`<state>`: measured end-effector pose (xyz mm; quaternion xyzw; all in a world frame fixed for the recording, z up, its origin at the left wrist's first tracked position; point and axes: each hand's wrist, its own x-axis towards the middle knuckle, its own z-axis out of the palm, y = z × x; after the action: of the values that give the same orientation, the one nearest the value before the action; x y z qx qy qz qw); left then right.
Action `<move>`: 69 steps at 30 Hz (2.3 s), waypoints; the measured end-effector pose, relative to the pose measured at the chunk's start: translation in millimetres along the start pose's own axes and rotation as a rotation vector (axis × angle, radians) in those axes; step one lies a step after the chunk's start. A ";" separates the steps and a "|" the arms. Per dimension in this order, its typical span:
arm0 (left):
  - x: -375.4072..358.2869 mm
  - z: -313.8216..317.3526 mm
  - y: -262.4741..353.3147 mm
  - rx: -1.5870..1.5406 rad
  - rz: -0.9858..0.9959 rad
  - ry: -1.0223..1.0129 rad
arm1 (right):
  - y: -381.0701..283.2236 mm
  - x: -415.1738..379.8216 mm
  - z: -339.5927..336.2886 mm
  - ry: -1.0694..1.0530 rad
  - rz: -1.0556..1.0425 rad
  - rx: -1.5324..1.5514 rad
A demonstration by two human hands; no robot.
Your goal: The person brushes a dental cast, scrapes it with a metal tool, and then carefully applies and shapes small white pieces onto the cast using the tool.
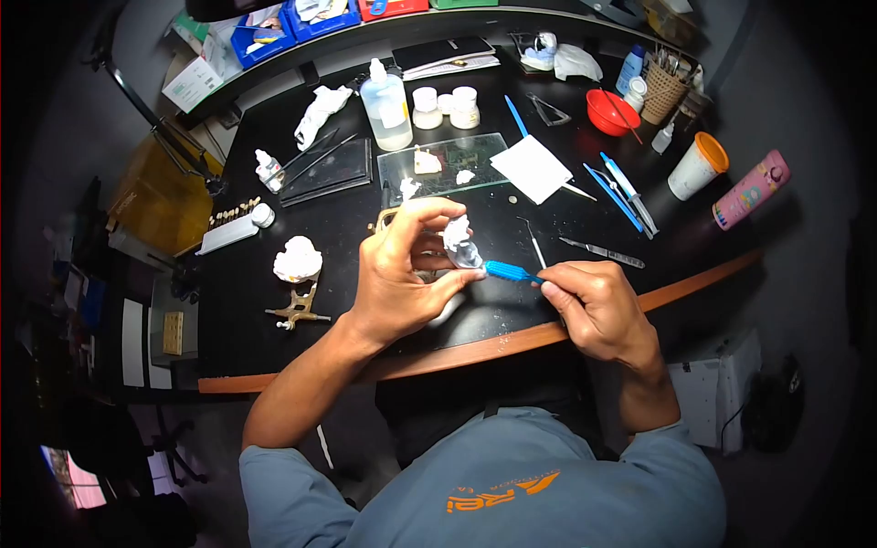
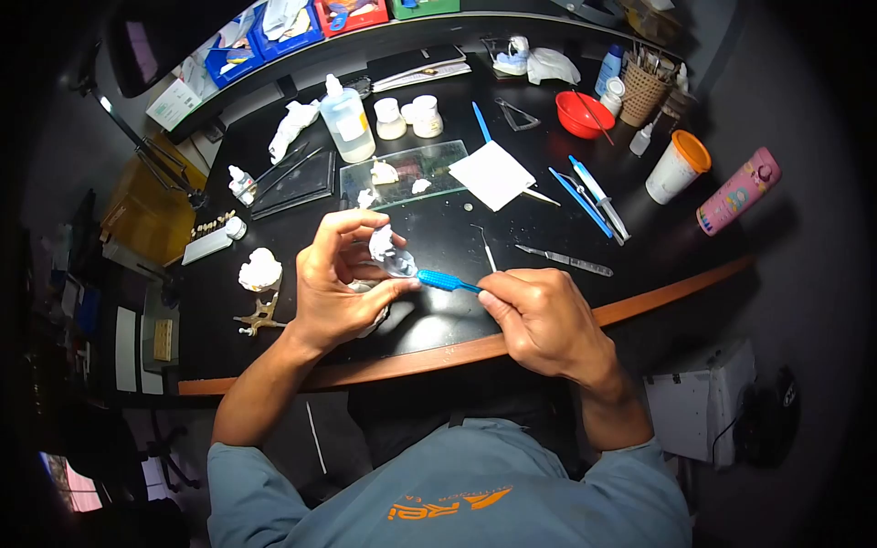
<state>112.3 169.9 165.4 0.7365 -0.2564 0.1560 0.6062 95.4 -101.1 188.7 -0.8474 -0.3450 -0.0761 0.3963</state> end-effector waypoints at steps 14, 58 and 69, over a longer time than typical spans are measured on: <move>-2.3 7.8 -10.2 0.061 0.368 0.096 | -15.6 -0.1 13.9 0.108 0.118 0.034; 11.7 -17.6 4.6 0.348 0.303 0.204 | 65.0 16.2 -26.6 0.113 0.239 -0.536; 15.2 -22.4 8.3 0.309 0.210 0.219 | 68.9 115.7 -0.3 -0.302 0.148 -0.415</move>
<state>121.8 187.7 185.2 0.7687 -0.2373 0.3349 0.4906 226.8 -71.5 192.8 -0.9351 -0.3147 0.0113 0.1626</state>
